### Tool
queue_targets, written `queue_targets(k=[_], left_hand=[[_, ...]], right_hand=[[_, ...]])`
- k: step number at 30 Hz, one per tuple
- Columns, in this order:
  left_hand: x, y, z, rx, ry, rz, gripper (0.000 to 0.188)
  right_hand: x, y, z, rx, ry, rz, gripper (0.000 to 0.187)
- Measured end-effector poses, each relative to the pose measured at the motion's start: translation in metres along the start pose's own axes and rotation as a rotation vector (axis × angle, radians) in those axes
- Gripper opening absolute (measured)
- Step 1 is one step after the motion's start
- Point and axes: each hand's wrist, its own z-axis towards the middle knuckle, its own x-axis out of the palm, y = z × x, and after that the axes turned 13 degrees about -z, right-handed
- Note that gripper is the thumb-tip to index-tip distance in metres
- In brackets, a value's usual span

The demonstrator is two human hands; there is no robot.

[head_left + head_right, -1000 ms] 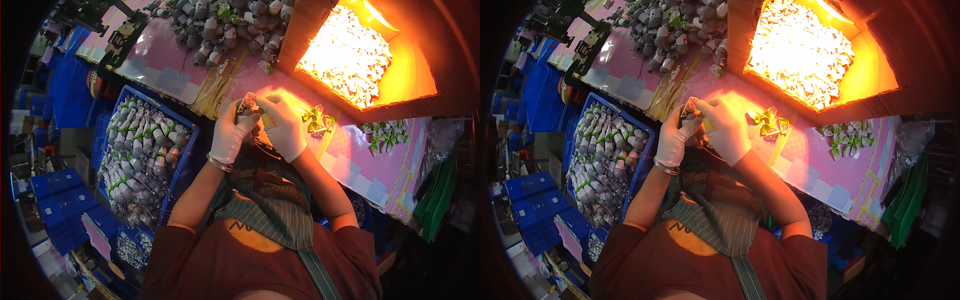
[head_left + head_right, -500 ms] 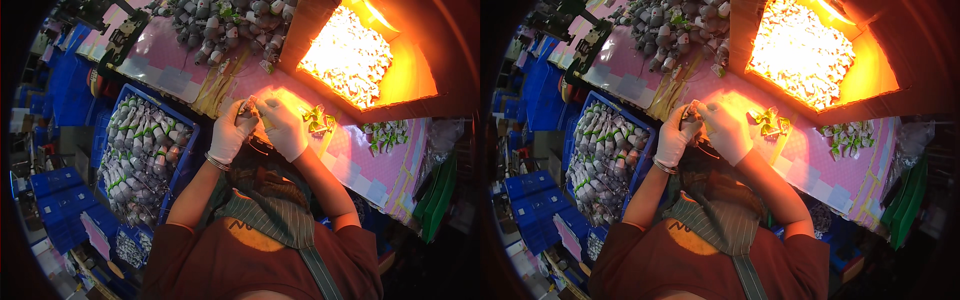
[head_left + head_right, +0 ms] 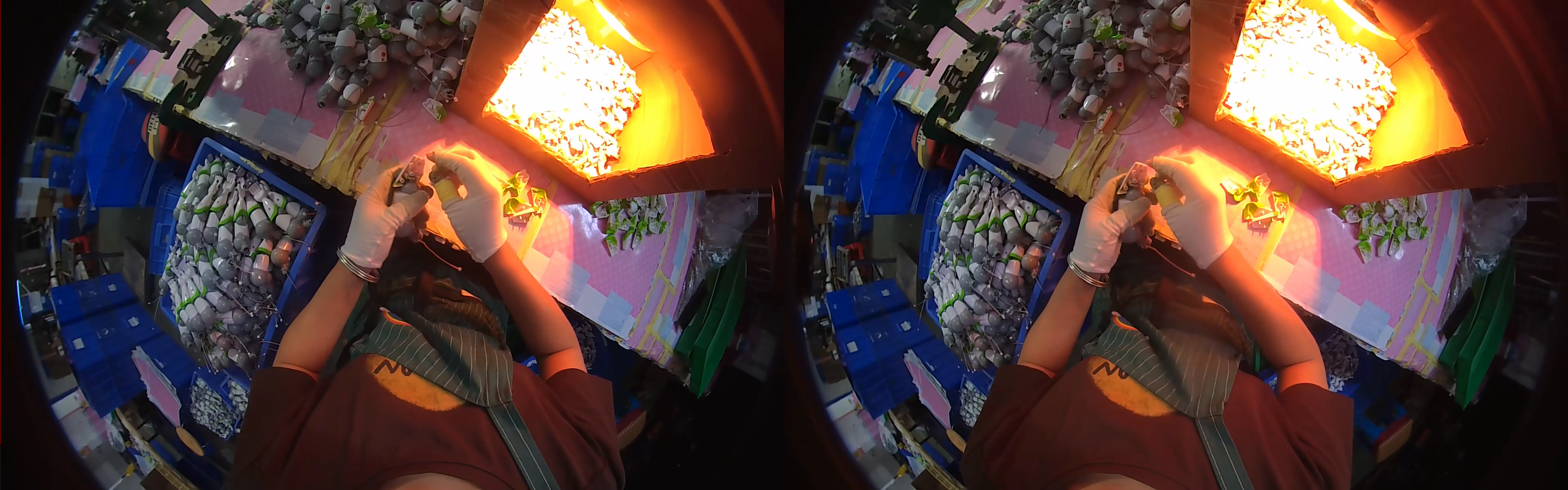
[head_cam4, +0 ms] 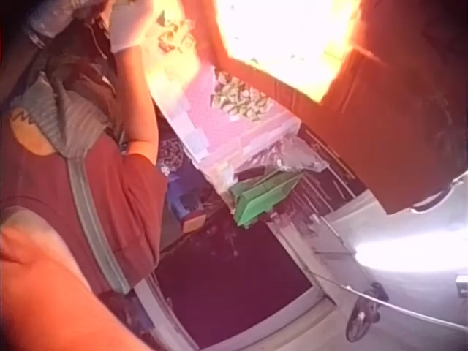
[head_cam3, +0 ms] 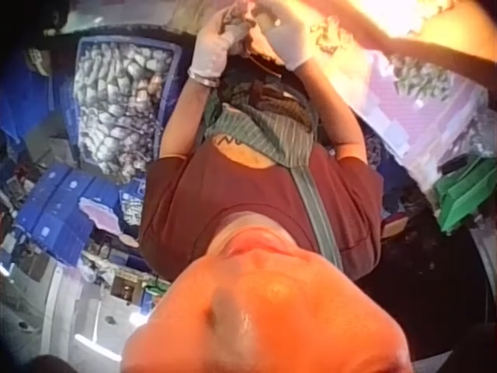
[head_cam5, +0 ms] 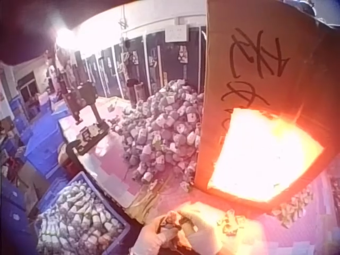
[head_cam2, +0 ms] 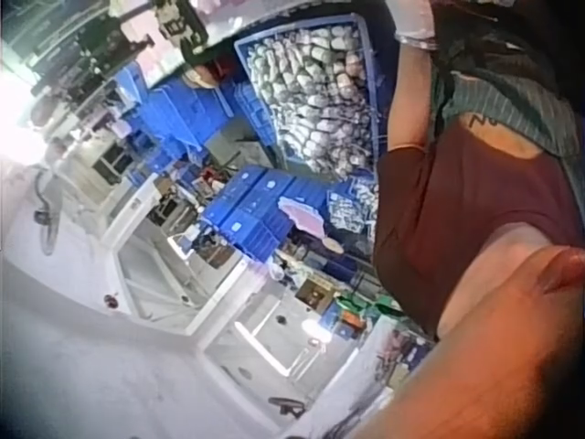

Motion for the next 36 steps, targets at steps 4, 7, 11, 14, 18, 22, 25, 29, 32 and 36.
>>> queue_targets(k=[4,7,11,14,18,22,25,29,32,36], left_hand=[[-0.001,0.0,0.0,0.003,0.041,-0.008,0.039],[-0.001,0.001,0.001,0.003,0.03,-0.02,0.04],[-0.001,0.0,0.0,0.003,0.024,-0.045,0.039],[-0.004,0.0,0.002,-0.002,0.009,0.018,0.04],[-0.006,0.0,0.002,-0.011,-0.015,0.02,0.036],[-0.005,0.0,0.002,-0.011,-0.038,0.03,0.036],[-0.005,0.004,0.002,-0.003,-0.016,0.052,0.04],[-0.005,0.004,0.001,0.001,0.011,0.022,0.04],[-0.006,0.008,0.0,0.008,-0.016,0.0,0.04],[-0.006,0.009,0.0,0.014,-0.03,-0.015,0.04]], right_hand=[[-0.002,0.0,0.0,-0.114,0.022,-0.131,0.026],[-0.001,0.004,0.0,-0.182,-0.037,-0.203,0.026],[-0.004,0.008,0.0,-0.245,0.05,-0.406,0.028],[-0.004,0.006,0.0,-0.28,0.067,-0.418,0.028],[-0.006,0.009,0.004,-0.312,0.146,-0.461,0.024],[-0.002,0.005,0.005,-0.378,0.084,-0.473,0.021],[0.0,0.001,0.002,-0.351,0.089,-0.478,0.022],[0.003,-0.003,-0.001,-0.338,0.058,-0.445,0.023],[0.004,-0.003,-0.001,-0.37,0.041,-0.413,0.022],[0.006,-0.003,-0.001,-0.371,0.052,-0.411,0.022]])
